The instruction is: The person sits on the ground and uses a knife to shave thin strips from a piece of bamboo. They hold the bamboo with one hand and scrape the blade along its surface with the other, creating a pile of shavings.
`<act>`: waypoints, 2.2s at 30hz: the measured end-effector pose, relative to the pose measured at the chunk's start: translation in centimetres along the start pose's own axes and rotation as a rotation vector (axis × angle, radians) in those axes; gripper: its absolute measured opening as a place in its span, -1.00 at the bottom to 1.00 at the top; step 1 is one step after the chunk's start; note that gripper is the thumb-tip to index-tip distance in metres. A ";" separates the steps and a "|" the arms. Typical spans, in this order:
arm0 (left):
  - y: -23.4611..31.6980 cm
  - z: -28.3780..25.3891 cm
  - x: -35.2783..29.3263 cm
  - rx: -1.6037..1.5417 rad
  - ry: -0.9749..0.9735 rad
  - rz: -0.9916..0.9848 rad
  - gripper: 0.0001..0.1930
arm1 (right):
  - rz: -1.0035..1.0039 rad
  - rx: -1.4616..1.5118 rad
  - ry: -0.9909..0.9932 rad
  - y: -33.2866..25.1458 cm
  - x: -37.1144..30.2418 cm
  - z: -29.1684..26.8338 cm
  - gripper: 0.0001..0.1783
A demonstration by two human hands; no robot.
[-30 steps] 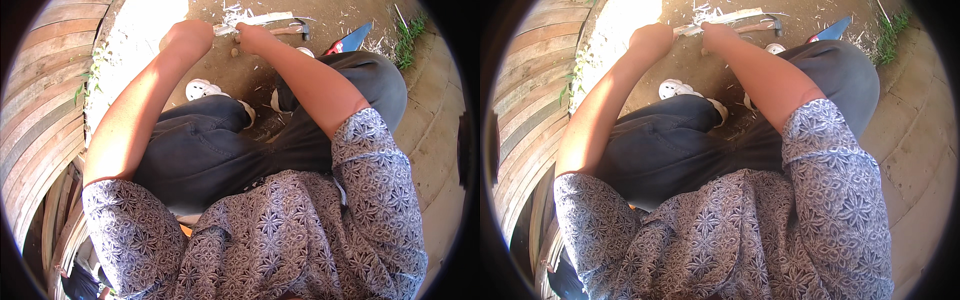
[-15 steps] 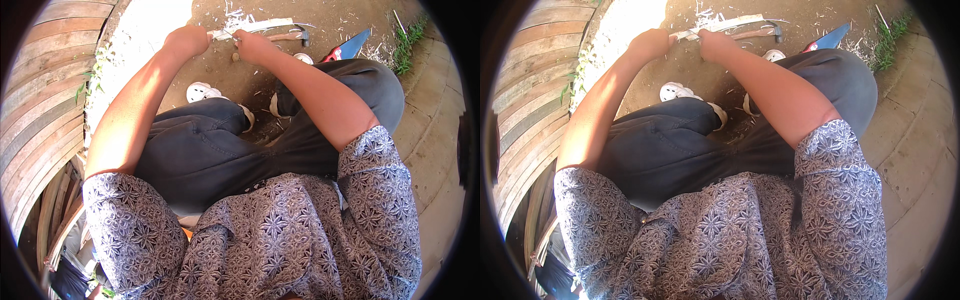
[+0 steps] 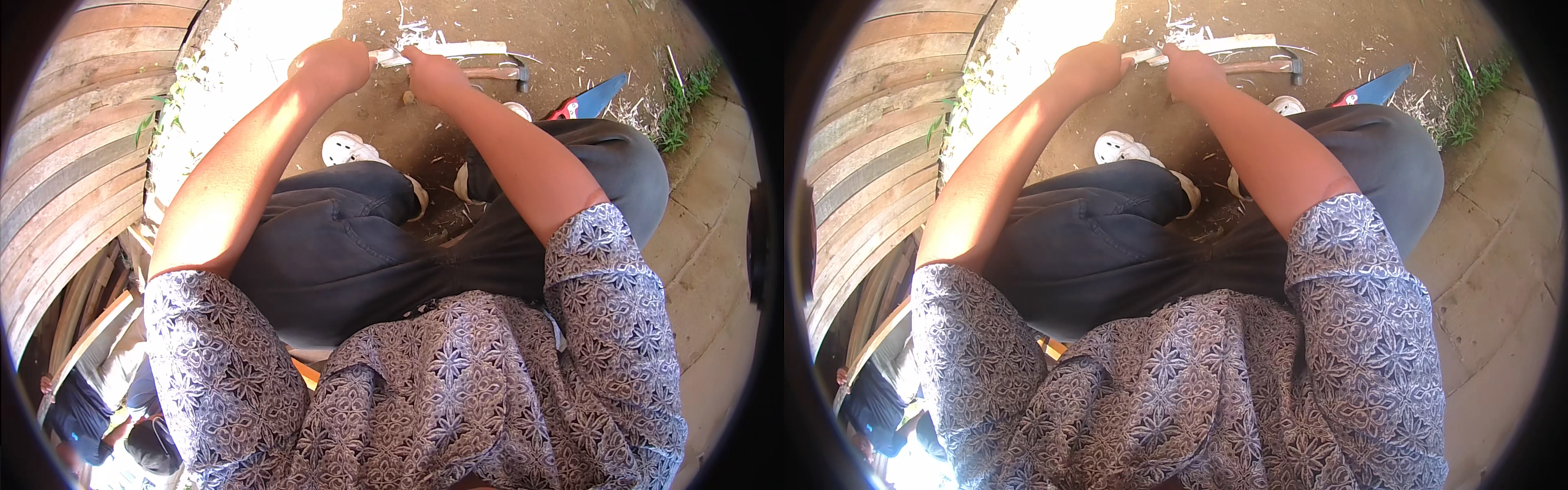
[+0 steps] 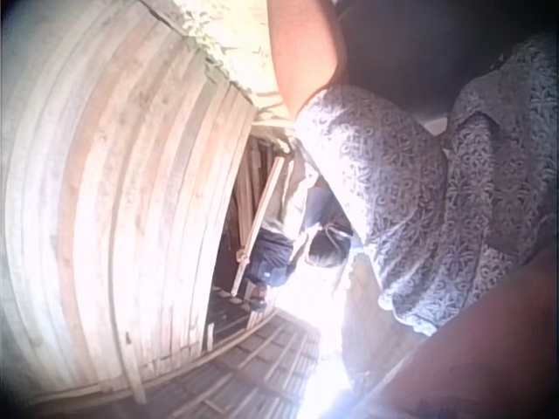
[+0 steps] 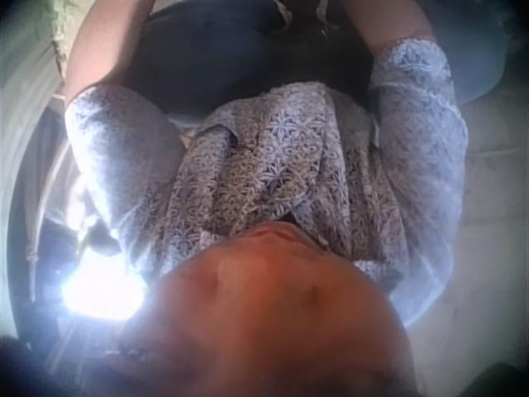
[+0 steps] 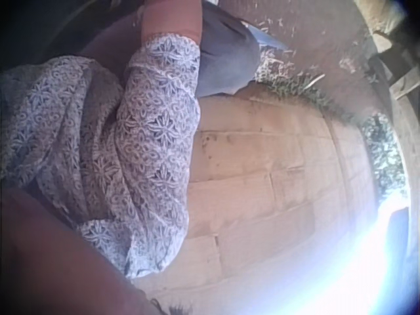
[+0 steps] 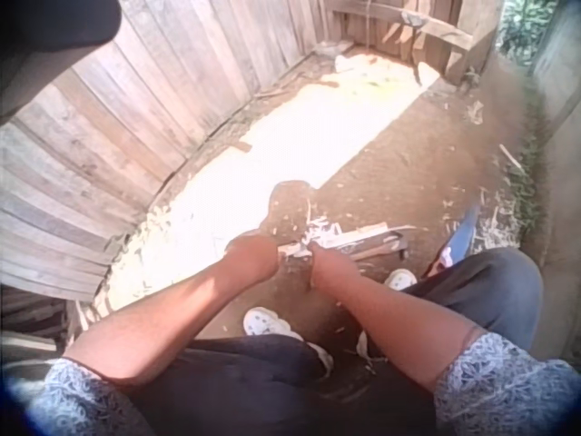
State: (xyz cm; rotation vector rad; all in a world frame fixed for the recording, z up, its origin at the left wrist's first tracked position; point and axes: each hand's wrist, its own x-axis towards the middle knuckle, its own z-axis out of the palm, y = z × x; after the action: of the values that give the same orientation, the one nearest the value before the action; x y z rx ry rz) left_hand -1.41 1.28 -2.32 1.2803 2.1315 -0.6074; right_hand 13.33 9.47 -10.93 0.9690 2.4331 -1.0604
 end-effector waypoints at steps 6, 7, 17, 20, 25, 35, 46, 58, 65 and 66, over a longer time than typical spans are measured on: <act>0.6 0.0 0.4 0.047 0.029 0.013 -0.50 | -0.032 -0.035 0.013 0.9 -0.5 -0.5 -0.59; 0.2 0.2 0.6 0.056 0.026 0.036 -0.51 | -0.028 -0.033 -0.001 0.9 -0.8 -0.6 -0.60; 0.7 -0.6 0.0 0.057 -0.005 0.035 -0.54 | 0.028 -0.047 -0.008 1.4 -1.4 -0.8 -0.63; 0.8 1.8 0.7 0.131 0.052 0.038 -0.54 | -0.024 -0.144 -0.016 0.6 -0.2 -0.7 -0.62; 0.4 0.1 0.6 0.108 -0.045 0.029 -0.62 | 0.013 -0.109 -0.052 0.8 0.3 0.1 -0.62; 0.3 -1.5 -0.8 0.160 0.057 0.127 -0.54 | 0.070 0.215 -0.119 2.3 -2.0 -2.3 -0.55; 2.6 -2.0 -1.3 0.211 -0.025 0.090 -0.56 | 0.040 0.111 -0.117 2.9 -2.6 -2.6 -0.56; 3.2 -0.6 -0.9 0.211 -0.038 0.103 -0.60 | 0.001 -0.029 -0.036 1.8 -2.5 -0.7 -0.62; 2.4 -0.3 -0.9 0.174 -0.024 0.109 -0.60 | 0.103 0.077 -0.070 3.8 0.2 2.1 -0.61; 2.3 -0.5 -0.8 0.179 -0.021 0.103 -0.60 | 0.104 0.090 -0.050 4.2 0.5 2.4 -0.60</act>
State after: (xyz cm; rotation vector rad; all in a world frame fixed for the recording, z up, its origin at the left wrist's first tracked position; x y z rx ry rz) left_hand 0.86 2.07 -1.63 1.4627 2.0173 -0.7779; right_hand 15.91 10.03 -15.04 1.0721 2.2850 -1.1525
